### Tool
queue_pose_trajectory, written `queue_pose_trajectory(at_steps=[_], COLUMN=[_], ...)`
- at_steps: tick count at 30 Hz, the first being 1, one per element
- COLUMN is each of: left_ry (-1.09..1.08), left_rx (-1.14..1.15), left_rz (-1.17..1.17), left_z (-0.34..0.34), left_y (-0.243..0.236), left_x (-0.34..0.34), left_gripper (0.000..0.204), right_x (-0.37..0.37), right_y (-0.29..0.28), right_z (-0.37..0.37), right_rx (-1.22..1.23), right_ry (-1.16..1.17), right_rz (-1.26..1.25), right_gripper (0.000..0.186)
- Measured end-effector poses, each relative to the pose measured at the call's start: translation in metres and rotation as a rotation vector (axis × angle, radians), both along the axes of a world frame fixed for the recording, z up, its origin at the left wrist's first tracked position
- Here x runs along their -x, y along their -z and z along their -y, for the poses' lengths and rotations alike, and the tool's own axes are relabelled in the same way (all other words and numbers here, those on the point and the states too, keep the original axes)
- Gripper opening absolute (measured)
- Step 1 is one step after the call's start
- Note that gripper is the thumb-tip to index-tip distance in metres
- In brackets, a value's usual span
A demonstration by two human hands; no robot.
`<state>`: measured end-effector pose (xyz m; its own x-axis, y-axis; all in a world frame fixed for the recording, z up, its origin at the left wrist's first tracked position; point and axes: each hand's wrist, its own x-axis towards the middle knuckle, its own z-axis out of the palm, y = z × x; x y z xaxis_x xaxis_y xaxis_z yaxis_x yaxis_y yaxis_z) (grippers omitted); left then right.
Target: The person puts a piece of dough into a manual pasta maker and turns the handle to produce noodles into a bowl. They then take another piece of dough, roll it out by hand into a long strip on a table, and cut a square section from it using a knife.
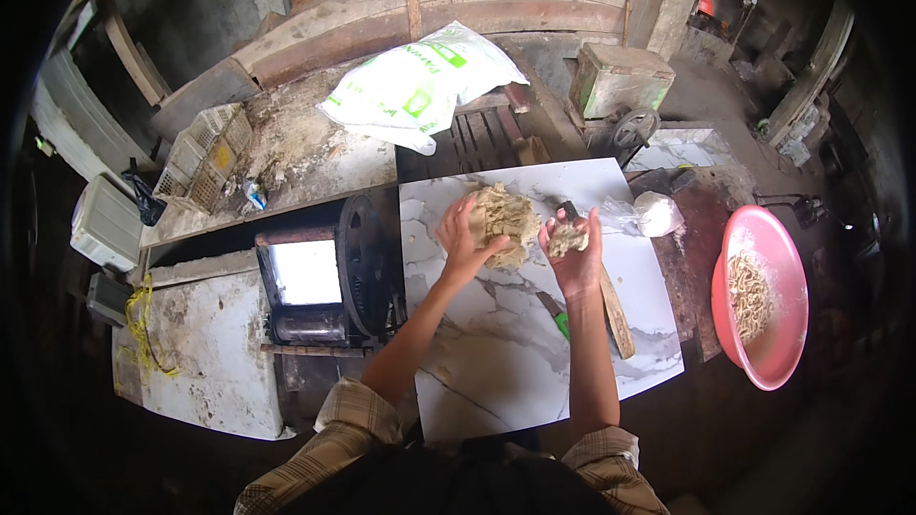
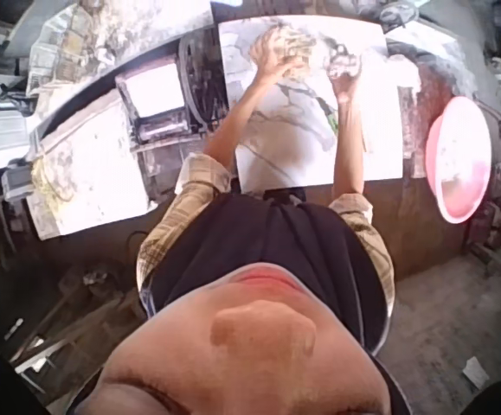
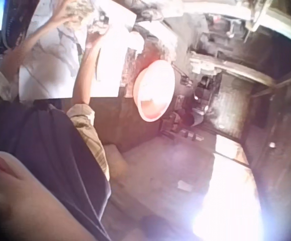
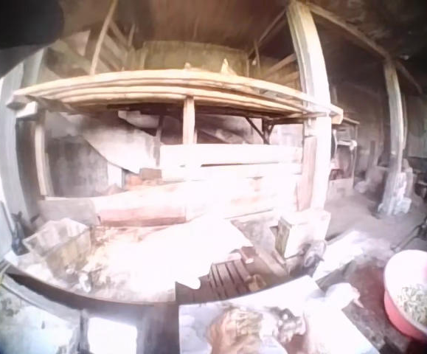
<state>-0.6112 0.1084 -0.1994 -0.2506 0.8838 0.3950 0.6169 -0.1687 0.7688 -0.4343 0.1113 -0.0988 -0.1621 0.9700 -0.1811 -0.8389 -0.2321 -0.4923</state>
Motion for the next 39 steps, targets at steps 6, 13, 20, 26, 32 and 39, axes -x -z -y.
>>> queue_pose_trajectory(at_steps=[6, 13, 20, 26, 32, 39], left_ry=[-0.124, 0.023, 0.361, 0.117, 0.021, -0.003], left_rx=[-0.193, -0.158, -0.161, -0.12, -0.076, -0.18], left_rz=[0.334, 0.79, 0.485, 0.575, 0.252, -0.193], left_z=[0.044, 0.085, 0.103, 0.118, 0.126, 0.119], left_y=[-0.031, -0.059, -0.059, -0.059, -0.069, -0.082], left_x=[-0.015, -0.065, -0.15, -0.179, -0.167, -0.139], left_gripper=[0.039, 0.027, 0.059, 0.051, 0.044, 0.029], right_x=[0.0, -0.011, -0.065, -0.095, -0.102, -0.098], right_y=[0.021, 0.007, 0.023, 0.023, -0.001, 0.002], right_z=[0.011, 0.043, 0.045, 0.058, 0.073, 0.047], right_rx=[-0.006, -0.036, -0.084, -0.052, -0.2, -0.433], right_ry=[-0.076, -0.102, -0.23, -0.366, -0.488, -0.545], right_rz=[0.102, 0.056, -0.146, 0.004, 0.308, 0.73], right_gripper=[0.04, 0.051, 0.038, 0.036, 0.039, 0.039])
